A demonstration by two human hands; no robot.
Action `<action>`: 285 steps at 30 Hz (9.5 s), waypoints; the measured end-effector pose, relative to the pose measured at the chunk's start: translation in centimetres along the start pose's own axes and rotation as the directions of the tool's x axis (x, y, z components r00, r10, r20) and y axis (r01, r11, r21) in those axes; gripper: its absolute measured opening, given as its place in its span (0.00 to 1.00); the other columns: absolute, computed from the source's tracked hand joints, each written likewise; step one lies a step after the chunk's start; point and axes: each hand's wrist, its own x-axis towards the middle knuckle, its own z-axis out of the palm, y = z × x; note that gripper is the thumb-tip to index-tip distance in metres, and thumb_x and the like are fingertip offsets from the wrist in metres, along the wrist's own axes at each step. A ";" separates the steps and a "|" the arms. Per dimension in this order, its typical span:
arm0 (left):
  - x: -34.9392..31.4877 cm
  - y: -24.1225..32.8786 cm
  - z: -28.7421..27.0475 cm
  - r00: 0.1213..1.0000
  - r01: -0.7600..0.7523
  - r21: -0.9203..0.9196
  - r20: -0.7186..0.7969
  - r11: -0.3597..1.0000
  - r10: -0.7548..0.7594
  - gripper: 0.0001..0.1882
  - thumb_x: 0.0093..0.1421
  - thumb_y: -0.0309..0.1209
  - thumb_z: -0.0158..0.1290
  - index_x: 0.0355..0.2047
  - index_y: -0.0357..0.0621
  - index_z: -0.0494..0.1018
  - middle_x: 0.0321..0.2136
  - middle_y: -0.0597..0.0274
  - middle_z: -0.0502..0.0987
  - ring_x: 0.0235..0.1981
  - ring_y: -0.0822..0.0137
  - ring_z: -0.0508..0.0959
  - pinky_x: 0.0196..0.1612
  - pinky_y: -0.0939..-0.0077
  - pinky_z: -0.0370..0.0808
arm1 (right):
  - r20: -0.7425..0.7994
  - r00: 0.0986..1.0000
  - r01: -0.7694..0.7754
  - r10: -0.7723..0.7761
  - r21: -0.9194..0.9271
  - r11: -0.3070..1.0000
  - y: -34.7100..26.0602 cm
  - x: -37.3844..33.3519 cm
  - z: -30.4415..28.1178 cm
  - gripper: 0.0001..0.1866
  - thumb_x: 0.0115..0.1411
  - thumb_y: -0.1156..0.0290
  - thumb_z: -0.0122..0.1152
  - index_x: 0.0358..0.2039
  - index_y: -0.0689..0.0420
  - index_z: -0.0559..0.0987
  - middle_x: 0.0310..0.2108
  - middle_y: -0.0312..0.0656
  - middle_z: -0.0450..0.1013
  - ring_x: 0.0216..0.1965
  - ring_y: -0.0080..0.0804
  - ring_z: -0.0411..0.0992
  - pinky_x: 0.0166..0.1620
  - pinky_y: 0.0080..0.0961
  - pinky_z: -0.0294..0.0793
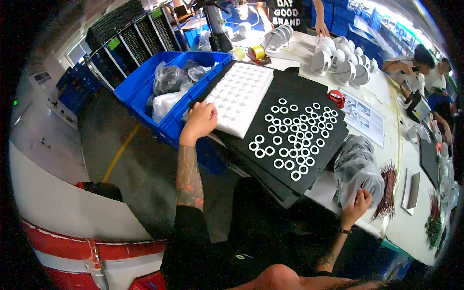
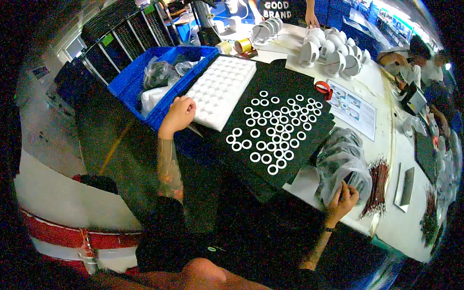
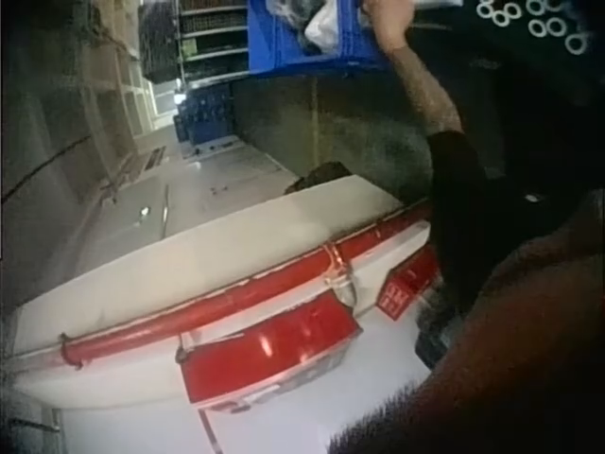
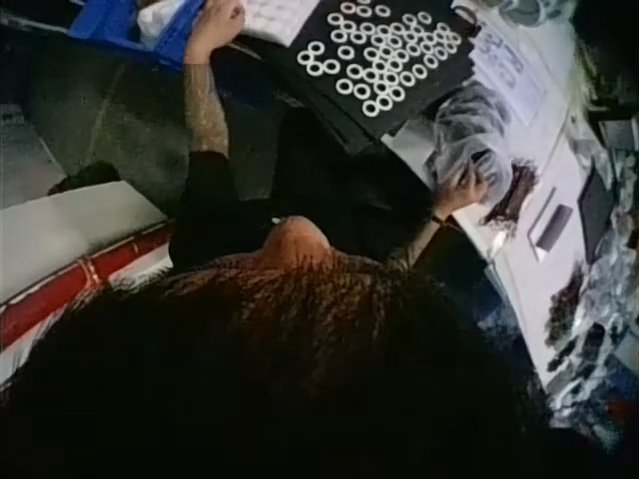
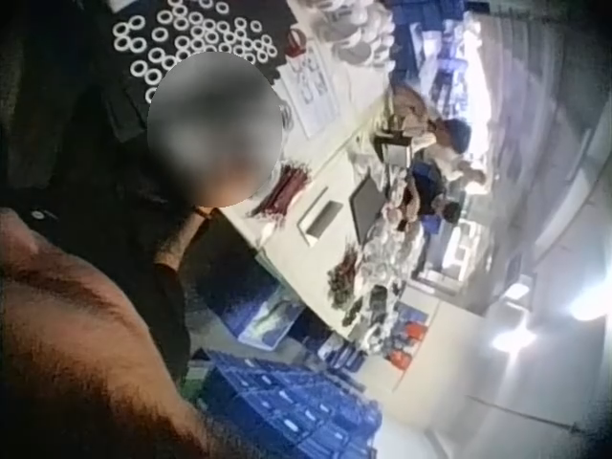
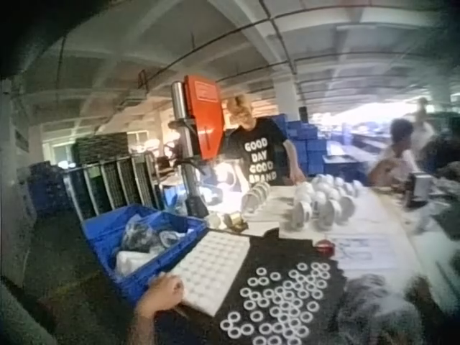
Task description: Organizing white circular components into a storage tray and handling plastic-housed electronic parts at a production workstation.
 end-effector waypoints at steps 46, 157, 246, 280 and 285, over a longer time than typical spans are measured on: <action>-16.2 16.2 7.6 0.999 -0.019 -0.935 -0.034 0.355 -0.036 0.06 0.63 0.16 0.58 0.40 0.32 0.80 0.37 0.55 0.79 0.29 0.71 0.80 0.30 0.80 0.78 | 0.237 0.969 -0.074 -0.074 0.558 0.827 -19.1 -4.2 2.2 0.11 0.60 0.84 0.65 0.44 0.68 0.83 0.36 0.43 0.81 0.35 0.25 0.77 0.41 0.22 0.77; -11.3 13.4 8.0 0.892 -0.156 -0.098 -0.441 0.983 0.098 0.09 0.60 0.33 0.62 0.39 0.44 0.80 0.44 0.63 0.80 0.51 0.55 0.76 0.55 0.58 0.68 | 0.103 0.966 -0.240 0.239 -0.004 0.971 4.9 -0.9 -0.8 0.17 0.59 0.82 0.61 0.50 0.61 0.81 0.49 0.46 0.73 0.50 0.41 0.73 0.54 0.31 0.74; -15.5 18.0 8.2 0.956 0.294 -0.951 0.294 -0.094 0.014 0.08 0.64 0.20 0.59 0.44 0.32 0.78 0.39 0.57 0.83 0.40 0.70 0.83 0.45 0.77 0.81 | 0.703 0.689 -0.702 0.173 0.589 0.402 -21.6 -1.9 2.3 0.11 0.61 0.77 0.69 0.45 0.64 0.84 0.37 0.39 0.82 0.36 0.21 0.78 0.40 0.20 0.77; -12.8 10.9 8.6 0.866 -0.234 -0.365 -0.500 0.901 0.022 0.21 0.54 0.24 0.67 0.49 0.40 0.77 0.43 0.55 0.81 0.44 0.51 0.79 0.48 0.60 0.76 | 0.383 0.923 -0.208 -0.024 0.551 0.808 -18.1 -1.2 0.1 0.07 0.64 0.79 0.61 0.42 0.64 0.82 0.28 0.39 0.79 0.29 0.23 0.77 0.34 0.19 0.74; -12.0 9.1 8.4 0.876 -0.170 -0.165 -0.477 0.972 0.072 0.19 0.56 0.28 0.66 0.48 0.41 0.78 0.42 0.56 0.82 0.51 0.52 0.77 0.55 0.57 0.71 | 0.041 0.988 -0.143 0.148 0.592 0.793 -12.1 -1.8 0.6 0.07 0.69 0.78 0.57 0.44 0.65 0.80 0.28 0.37 0.74 0.27 0.21 0.70 0.32 0.17 0.69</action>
